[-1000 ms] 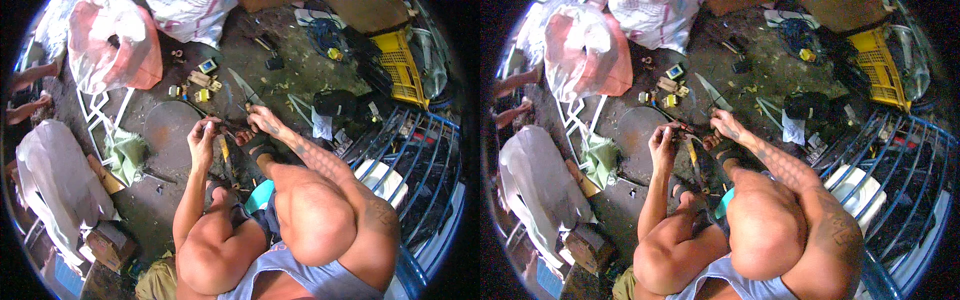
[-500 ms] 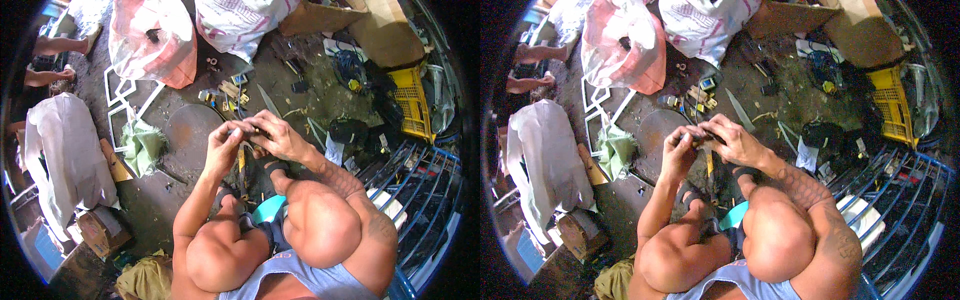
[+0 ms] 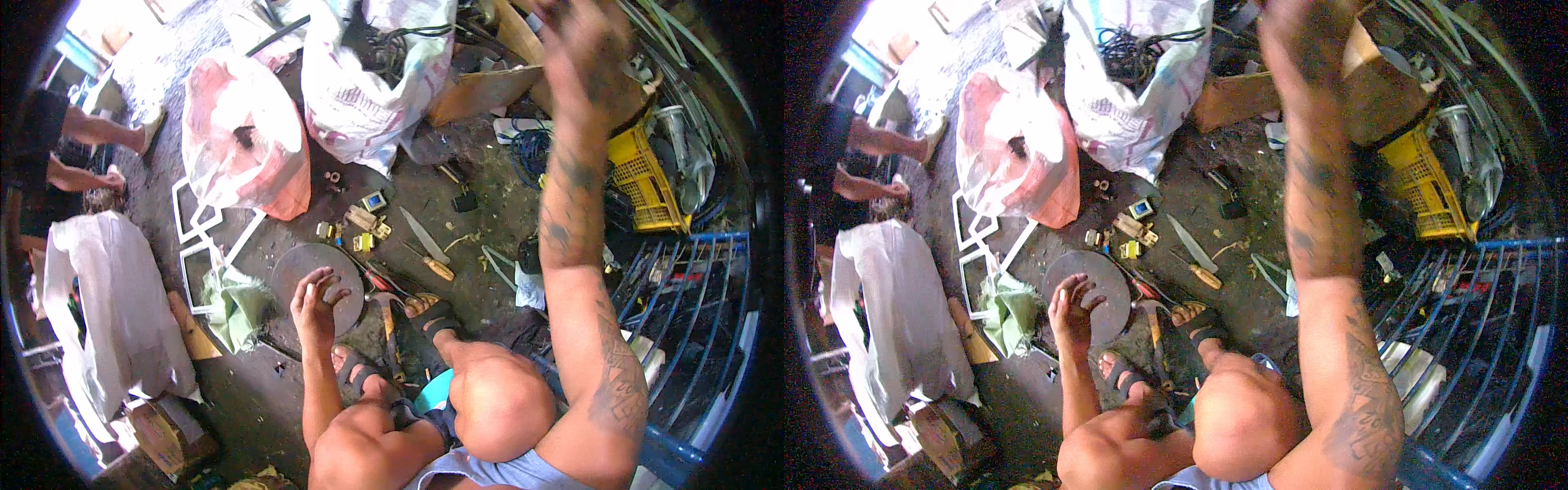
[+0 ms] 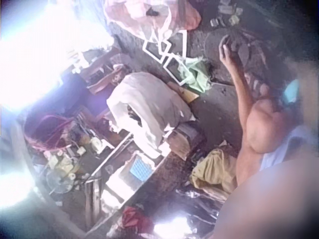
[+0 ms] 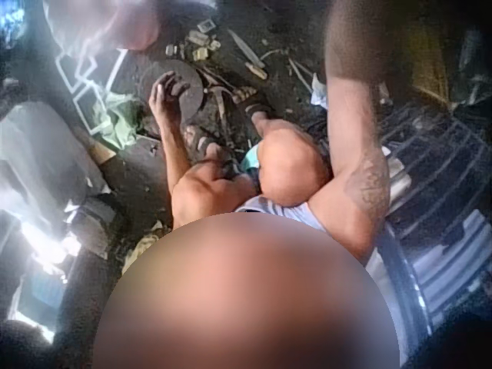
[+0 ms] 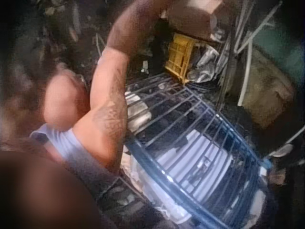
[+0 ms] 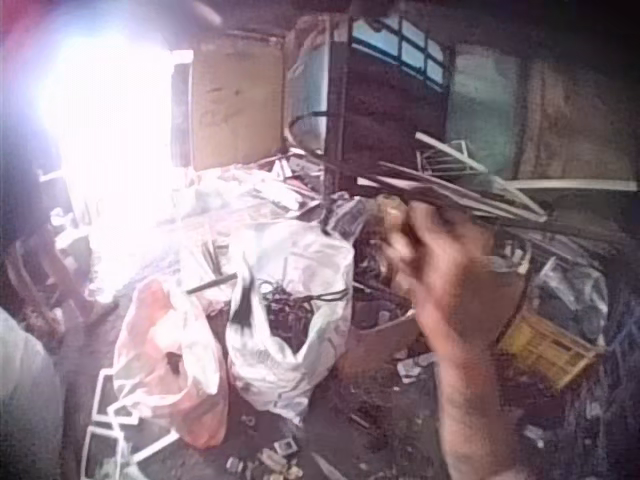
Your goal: The person sits on the floor and uses pliers to pry open and dismantle several black plastic electronic housings. They remove internal components and wires, then set the parts aside. The person also handles a white plastic piece and a cylindrical device, inspecting them before continuing to disassemble other items.
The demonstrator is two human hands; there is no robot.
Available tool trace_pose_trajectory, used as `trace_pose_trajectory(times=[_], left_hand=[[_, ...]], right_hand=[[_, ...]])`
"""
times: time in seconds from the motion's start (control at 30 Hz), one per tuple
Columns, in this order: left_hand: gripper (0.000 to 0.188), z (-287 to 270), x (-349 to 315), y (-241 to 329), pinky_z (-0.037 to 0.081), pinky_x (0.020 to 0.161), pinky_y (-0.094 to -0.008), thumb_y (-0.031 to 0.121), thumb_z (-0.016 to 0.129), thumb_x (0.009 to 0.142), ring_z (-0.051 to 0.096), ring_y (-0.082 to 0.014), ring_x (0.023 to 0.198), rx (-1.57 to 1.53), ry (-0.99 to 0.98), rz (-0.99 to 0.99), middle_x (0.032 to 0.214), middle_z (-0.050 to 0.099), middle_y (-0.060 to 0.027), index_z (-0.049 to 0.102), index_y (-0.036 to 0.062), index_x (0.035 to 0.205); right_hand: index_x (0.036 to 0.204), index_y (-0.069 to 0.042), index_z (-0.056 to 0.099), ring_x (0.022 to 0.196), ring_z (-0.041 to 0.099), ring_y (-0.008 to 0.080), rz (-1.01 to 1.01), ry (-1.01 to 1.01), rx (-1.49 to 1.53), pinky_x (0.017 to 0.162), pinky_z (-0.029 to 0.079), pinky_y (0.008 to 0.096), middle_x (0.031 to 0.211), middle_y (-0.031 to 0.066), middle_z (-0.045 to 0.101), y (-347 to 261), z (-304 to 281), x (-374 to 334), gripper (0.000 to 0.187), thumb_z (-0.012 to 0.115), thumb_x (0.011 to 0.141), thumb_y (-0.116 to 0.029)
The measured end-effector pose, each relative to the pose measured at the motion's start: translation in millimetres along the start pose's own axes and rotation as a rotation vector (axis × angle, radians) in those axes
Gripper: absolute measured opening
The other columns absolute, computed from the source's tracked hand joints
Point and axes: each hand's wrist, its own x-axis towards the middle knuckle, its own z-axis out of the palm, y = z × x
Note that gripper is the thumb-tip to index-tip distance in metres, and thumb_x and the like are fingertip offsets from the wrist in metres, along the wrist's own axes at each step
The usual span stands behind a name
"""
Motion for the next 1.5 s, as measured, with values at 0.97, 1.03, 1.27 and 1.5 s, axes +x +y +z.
trace_pose_trajectory(times=[0.97,1.03,1.27,1.5], left_hand=[[0.044,-134.1,-116.1,33.6,0.053,0.062,-0.0389,0.034,0.056,0.092,0.065,-0.0248,0.084,0.808,0.361,-0.642,0.109,0.062,-0.0128,0.053,0.0004,0.120],[0.038,-136.5,-110.5,51.7,0.052,0.054,-0.0348,0.029,0.060,0.090,0.065,-0.0223,0.080,0.849,0.356,-0.627,0.100,0.064,-0.0112,0.056,0.0002,0.115],[0.033,-161.0,-113.7,53.6,0.051,0.052,-0.0330,0.025,0.061,0.090,0.065,-0.0211,0.078,0.971,0.325,-0.681,0.095,0.065,-0.0091,0.059,-0.0003,0.110],[0.027,-177.8,-125.5,55.8,0.051,0.050,-0.0312,0.021,0.063,0.089,0.065,-0.0198,0.077,1.024,0.249,-0.682,0.091,0.065,-0.0070,0.061,-0.0009,0.104]], right_hand=[[0.123,0.000,0.049,0.109,0.055,0.0424,0.918,0.400,-0.694,0.095,0.042,0.0453,0.120,0.0271,0.056,343.0,-225.0,-335.4,0.069,0.072,0.074,-0.043],[0.120,-0.001,0.052,0.109,0.054,0.0437,0.983,0.485,-0.697,0.094,0.043,0.0452,0.121,0.0266,0.055,375.6,-230.3,-297.3,0.057,0.067,0.078,-0.037],[0.123,-0.005,0.052,0.123,0.038,0.0465,0.863,0.096,-1.284,0.100,0.027,0.0604,0.130,0.0292,0.043,328.5,-145.5,-262.8,0.047,0.061,0.080,-0.024],[0.145,-0.008,0.023,0.128,0.034,0.0460,0.905,-0.273,-1.141,0.106,0.021,0.0582,0.138,0.0293,0.036,334.7,-91.0,-307.8,0.102,0.077,0.067,-0.046]])
